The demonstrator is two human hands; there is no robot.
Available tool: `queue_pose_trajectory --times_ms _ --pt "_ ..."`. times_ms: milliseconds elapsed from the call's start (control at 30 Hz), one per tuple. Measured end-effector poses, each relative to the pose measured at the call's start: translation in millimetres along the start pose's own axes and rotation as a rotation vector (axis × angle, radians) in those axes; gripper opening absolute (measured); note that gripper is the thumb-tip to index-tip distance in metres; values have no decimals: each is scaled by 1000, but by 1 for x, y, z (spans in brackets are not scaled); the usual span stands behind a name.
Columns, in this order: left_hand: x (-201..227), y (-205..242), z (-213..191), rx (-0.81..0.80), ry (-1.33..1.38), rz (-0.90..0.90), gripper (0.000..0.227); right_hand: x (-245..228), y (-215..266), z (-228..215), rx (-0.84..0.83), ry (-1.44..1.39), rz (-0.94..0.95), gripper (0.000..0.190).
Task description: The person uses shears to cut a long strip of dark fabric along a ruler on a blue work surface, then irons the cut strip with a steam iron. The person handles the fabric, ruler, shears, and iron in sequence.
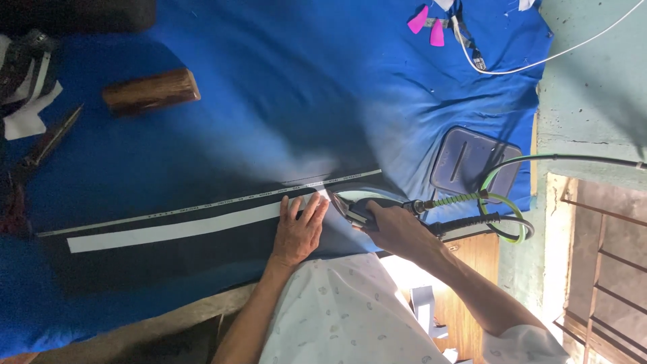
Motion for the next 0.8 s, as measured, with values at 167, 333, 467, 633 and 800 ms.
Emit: queue_pose_trajectory --times_ms 167,333,467,633,800 --pt "-26 5 -17 44 19 -135 44 4 -3 -4 18 -43 -6 18" --pt "-37 6 -23 62 -1 -152 41 2 -5 -9 15 -14 2 17" --pt "-35 8 -22 50 -26 -117 40 0 -1 -14 -6 -33 23 15" --pt "-35 16 -11 40 -56 -107 40 -1 2 -18 -5 -34 1 14" --pt "-35 25 -1 39 -84 -93 45 -2 3 -22 -13 -16 -14 15"
Point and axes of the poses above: each hand's wrist, its own y-axis away from the middle knuckle, its own z-axis out of the palm, x = y × z, the point moved 8 cm from there along -y, towards the middle knuckle, and after that the axes turned 10 degrees about -x, right-handed, at the moved point
